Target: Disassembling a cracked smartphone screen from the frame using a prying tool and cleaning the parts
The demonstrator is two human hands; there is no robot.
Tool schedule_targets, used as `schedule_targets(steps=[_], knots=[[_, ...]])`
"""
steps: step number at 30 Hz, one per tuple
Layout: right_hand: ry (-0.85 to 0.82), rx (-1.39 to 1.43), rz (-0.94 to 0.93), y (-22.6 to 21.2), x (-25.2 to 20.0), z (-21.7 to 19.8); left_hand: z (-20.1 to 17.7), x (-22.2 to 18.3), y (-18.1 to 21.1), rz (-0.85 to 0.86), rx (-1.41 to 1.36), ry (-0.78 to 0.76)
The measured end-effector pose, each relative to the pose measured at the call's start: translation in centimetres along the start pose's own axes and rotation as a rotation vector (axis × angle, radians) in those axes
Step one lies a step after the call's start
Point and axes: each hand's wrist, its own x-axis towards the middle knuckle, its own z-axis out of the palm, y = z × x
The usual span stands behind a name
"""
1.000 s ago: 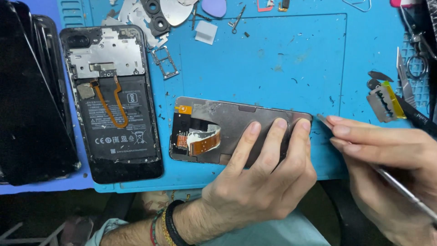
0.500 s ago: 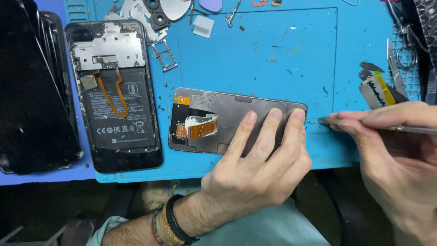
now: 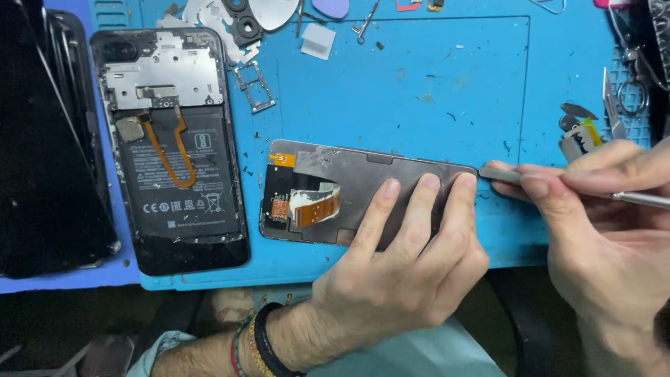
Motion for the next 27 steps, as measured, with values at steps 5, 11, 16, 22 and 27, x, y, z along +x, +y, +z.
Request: schedule_targets(steps=[5,11,16,22,27], knots=[[-0.017,-0.034,-0.044,0.6,-0.2,-0.2,0.0,0.2,-0.2,-0.005,0.009,0.005],[-0.013,-0.093,-0.081,0.3,-0.6,-0.1,0.0,0.2,-0.3,-0.014,0.034,0.029],[-0.059,-0.207,-0.117,-0.7,0.2,-0.1,-0.2,0.2,-0.3,-0.012,0.031,0.019],[-0.043,-0.127,-0.046,-0.2,-0.1,-0.1,-0.1,0.2,-0.4,-0.021,0.036,0.027],[-0.057,-0.267,-0.101,-1.1,0.4,-0.1,-0.2,0.4,-0.5,-0.002,0.051,0.015]])
